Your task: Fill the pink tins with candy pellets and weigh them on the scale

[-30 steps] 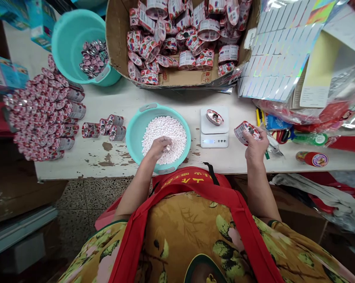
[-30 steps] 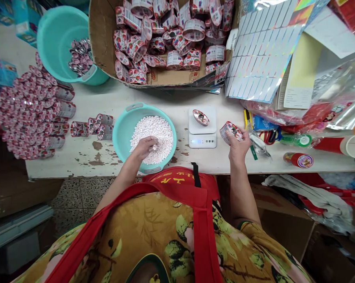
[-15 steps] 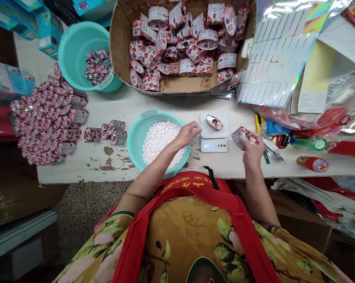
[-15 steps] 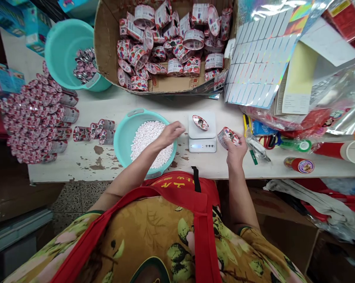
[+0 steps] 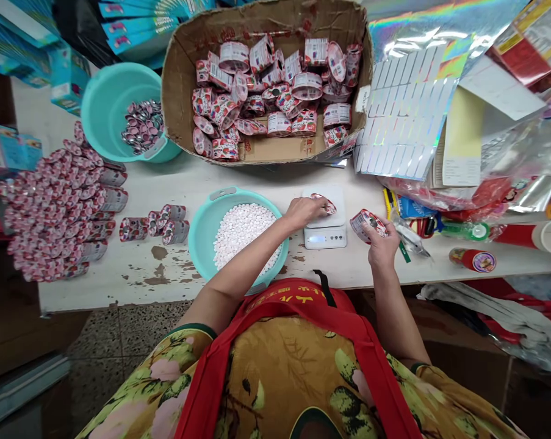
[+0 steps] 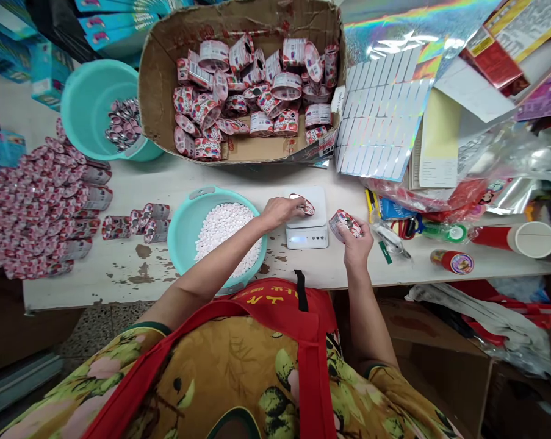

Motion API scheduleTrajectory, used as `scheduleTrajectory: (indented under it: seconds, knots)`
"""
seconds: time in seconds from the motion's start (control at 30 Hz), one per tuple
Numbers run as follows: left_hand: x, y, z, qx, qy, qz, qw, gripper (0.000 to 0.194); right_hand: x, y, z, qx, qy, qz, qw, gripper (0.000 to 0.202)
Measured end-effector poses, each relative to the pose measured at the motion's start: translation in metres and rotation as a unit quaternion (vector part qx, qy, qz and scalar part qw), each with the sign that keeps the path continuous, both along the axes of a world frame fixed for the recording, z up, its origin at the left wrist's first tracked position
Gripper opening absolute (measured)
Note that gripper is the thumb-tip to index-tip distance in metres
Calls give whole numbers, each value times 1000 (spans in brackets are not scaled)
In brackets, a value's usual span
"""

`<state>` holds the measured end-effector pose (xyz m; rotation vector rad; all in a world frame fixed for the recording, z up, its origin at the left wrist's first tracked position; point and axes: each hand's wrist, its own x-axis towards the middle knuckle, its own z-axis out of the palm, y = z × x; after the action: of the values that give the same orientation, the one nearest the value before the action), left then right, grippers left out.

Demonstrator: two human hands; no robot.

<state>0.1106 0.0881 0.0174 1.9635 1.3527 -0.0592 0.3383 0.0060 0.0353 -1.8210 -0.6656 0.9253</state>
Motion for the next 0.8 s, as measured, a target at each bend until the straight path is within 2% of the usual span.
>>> scheduleTrajectory:
  seconds: [0.07, 0.1, 0.2, 0.3, 0.37, 0.43, 0.47, 0.53, 0.6, 0.67, 0.73, 0.8]
  knots:
    - [-1, -3, 2, 28, 23, -30, 999, 25, -4, 5, 0, 0, -5, 14, 1000, 62]
    - [-4, -4, 5, 40, 35, -24, 998, 26, -8, 8, -1, 2, -7, 25, 1000, 61]
    - [-30, -15, 23, 69, 53, 80, 993, 31, -27, 25, -12, 20, -19, 83, 996, 57]
    - [-90, -38, 52, 88, 97, 246, 960, 40, -54, 40, -32, 35, -30, 164, 985, 56]
    - [-144, -58, 68, 95, 152, 354, 918, 43, -68, 45, -40, 28, -54, 213, 975, 55]
    - [-198, -73, 72, 92, 221, 433, 869, 47, -78, 49, -36, 46, -124, 240, 962, 59]
    - [-223, -77, 68, 82, 248, 456, 851, 47, -82, 54, -29, 70, -168, 246, 952, 62]
    - [-265, -78, 49, 46, 284, 478, 830, 47, -94, 72, -8, 138, -241, 260, 925, 62]
    - [-294, -70, 19, 7, 292, 475, 830, 44, -118, 109, 15, 195, -275, 311, 889, 52]
    - [-312, -60, -10, -24, 282, 468, 838, 40, -159, 161, 30, 219, -307, 399, 836, 42]
    - [-320, -55, -31, -44, 264, 470, 841, 37, -213, 217, 27, 192, -351, 489, 775, 41]
    - [-321, -61, -40, -57, 246, 495, 831, 37, -270, 264, 8, 130, -408, 532, 730, 44]
